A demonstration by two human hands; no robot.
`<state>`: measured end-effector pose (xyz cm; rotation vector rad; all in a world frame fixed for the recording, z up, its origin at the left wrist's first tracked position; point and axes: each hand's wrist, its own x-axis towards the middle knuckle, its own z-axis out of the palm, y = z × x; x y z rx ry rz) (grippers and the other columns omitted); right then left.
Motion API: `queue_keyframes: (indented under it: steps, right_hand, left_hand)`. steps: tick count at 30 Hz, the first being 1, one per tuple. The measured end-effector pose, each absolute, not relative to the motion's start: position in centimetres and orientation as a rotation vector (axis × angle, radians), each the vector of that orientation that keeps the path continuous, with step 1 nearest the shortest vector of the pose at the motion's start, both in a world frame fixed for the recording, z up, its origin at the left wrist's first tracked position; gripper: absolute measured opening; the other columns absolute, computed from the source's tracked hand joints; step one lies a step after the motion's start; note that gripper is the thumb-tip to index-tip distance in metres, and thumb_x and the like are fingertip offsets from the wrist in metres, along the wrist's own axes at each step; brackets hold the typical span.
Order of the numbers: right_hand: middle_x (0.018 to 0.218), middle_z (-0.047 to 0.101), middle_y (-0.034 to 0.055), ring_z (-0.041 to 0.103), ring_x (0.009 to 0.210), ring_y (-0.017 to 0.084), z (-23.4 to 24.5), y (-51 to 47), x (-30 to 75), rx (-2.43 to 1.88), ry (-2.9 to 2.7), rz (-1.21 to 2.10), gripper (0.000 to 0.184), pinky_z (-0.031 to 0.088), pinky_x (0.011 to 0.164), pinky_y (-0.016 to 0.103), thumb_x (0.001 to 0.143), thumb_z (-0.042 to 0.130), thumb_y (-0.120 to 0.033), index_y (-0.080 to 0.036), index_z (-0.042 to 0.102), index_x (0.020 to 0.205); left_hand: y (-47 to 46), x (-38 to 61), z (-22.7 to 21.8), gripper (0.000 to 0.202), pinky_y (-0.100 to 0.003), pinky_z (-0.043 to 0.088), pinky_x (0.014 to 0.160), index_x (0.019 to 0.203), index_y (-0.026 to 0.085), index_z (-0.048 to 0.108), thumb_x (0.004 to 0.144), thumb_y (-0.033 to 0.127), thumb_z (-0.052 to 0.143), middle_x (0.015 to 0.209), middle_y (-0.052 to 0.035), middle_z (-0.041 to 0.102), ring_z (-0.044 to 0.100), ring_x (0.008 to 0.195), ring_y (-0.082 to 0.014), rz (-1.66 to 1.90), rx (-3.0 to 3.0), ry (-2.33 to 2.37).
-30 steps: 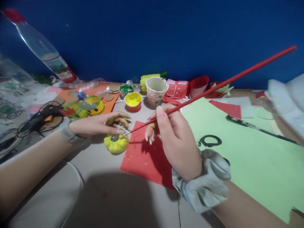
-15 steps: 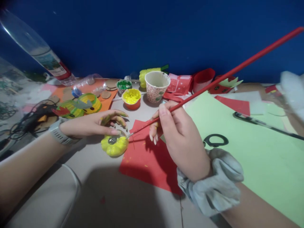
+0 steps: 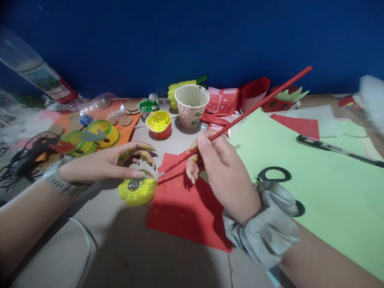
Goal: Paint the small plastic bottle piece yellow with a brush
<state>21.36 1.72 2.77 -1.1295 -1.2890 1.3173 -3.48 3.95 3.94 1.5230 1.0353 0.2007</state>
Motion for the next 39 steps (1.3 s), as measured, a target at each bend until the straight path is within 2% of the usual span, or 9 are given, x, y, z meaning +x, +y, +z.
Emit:
queue_keyframes:
  steps: [8, 12, 16, 21, 24, 27, 31, 35, 39]
  right_hand:
    - [0.049, 0.057, -0.0066, 0.053, 0.042, 0.006, 2.62, 1.78, 21.45, -1.089, -1.275, 1.353, 0.024, 0.044, 0.047, 0.018, 0.095, 0.043, -0.034, -0.02, 0.05, 0.077]
    - [0.048, 0.055, -0.0074, 0.05, 0.04, 0.005, 2.26, 2.05, 21.55, -1.101, -1.27, 1.243, 0.024, 0.041, 0.042, 0.016, 0.094, 0.044, -0.032, -0.02, 0.051, 0.075]
    - [0.049, 0.059, -0.0062, 0.054, 0.043, 0.006, 1.91, 2.06, 21.52, -1.035, -1.281, 1.341, 0.024, 0.044, 0.044, 0.017, 0.095, 0.041, -0.034, -0.021, 0.051, 0.078]
    - [0.049, 0.055, -0.0073, 0.05, 0.04, 0.005, 2.07, 1.82, 21.57, -1.082, -1.271, 1.21, 0.022, 0.041, 0.041, 0.016, 0.094, 0.044, -0.031, -0.021, 0.051, 0.076]
    - [0.052, 0.056, -0.0066, 0.053, 0.042, 0.007, 2.04, 1.52, 21.41, -0.992, -1.248, 1.297, 0.022, 0.043, 0.042, 0.019, 0.095, 0.042, -0.034, -0.021, 0.051, 0.079]
    - [0.05, 0.056, -0.0064, 0.054, 0.044, 0.006, 2.02, 1.39, 21.41, -1.066, -1.35, 1.247, 0.023, 0.046, 0.046, 0.018, 0.095, 0.041, -0.033, -0.02, 0.05, 0.078]
    - [0.049, 0.054, -0.0069, 0.05, 0.04, 0.005, 2.33, 1.43, 21.59, -1.11, -1.272, 1.16, 0.022, 0.041, 0.042, 0.017, 0.095, 0.043, -0.029, -0.02, 0.051, 0.076]
    - [0.046, 0.055, -0.0057, 0.052, 0.04, 0.007, 2.53, 1.22, 21.4, -1.102, -1.224, 1.309, 0.026, 0.042, 0.042, 0.018, 0.096, 0.039, -0.033, -0.02, 0.052, 0.077]
    - [0.048, 0.054, -0.0065, 0.05, 0.041, 0.005, 2.38, 1.41, 21.4, -1.204, -1.306, 1.167, 0.025, 0.042, 0.043, 0.017, 0.094, 0.043, -0.034, -0.02, 0.052, 0.075]
  left_hand:
    - [4.04, -3.55, 3.89, 0.053, -0.031, 0.046, 0.094, 0.128, 0.025, 0.043, 0.081, 0.034, 0.067, 0.121, -0.0055, 0.058, 0.055, 0.113, -0.0191, 0.19, 1.545, 1.034]
    - [4.03, -3.49, 3.77, 0.053, -0.031, 0.046, 0.093, 0.127, 0.024, 0.044, 0.081, 0.034, 0.067, 0.121, -0.0054, 0.058, 0.054, 0.113, -0.0195, 0.192, 1.568, 1.038]
    - [4.02, -3.54, 3.69, 0.053, -0.032, 0.047, 0.092, 0.127, 0.024, 0.045, 0.081, 0.034, 0.067, 0.121, -0.0057, 0.058, 0.055, 0.113, -0.0203, 0.2, 1.563, 1.035]
    - [3.97, -3.68, 3.71, 0.052, -0.03, 0.047, 0.093, 0.128, 0.024, 0.043, 0.082, 0.033, 0.066, 0.121, -0.0054, 0.058, 0.054, 0.115, -0.0194, 0.197, 1.56, 1.039]
    - [3.95, -3.62, 3.72, 0.052, -0.031, 0.047, 0.093, 0.127, 0.024, 0.044, 0.081, 0.033, 0.066, 0.121, -0.0053, 0.058, 0.054, 0.114, -0.0193, 0.197, 1.56, 1.037]
    - [3.95, -3.58, 3.68, 0.053, -0.031, 0.048, 0.093, 0.127, 0.024, 0.044, 0.081, 0.032, 0.067, 0.122, -0.0054, 0.058, 0.054, 0.114, -0.0196, 0.208, 1.559, 1.038]
    - [3.96, -3.61, 3.61, 0.052, -0.03, 0.048, 0.093, 0.127, 0.024, 0.044, 0.081, 0.032, 0.067, 0.122, -0.0055, 0.058, 0.054, 0.114, -0.019, 0.21, 1.556, 1.031]
    - [3.99, -3.55, 3.54, 0.052, -0.031, 0.049, 0.092, 0.127, 0.023, 0.045, 0.081, 0.032, 0.067, 0.121, -0.0067, 0.059, 0.055, 0.113, -0.0206, 0.22, 1.562, 1.026]
    - [3.98, -3.49, 3.62, 0.053, -0.032, 0.048, 0.093, 0.127, 0.023, 0.044, 0.081, 0.033, 0.067, 0.121, -0.0071, 0.059, 0.055, 0.114, -0.0211, 0.212, 1.58, 1.041]
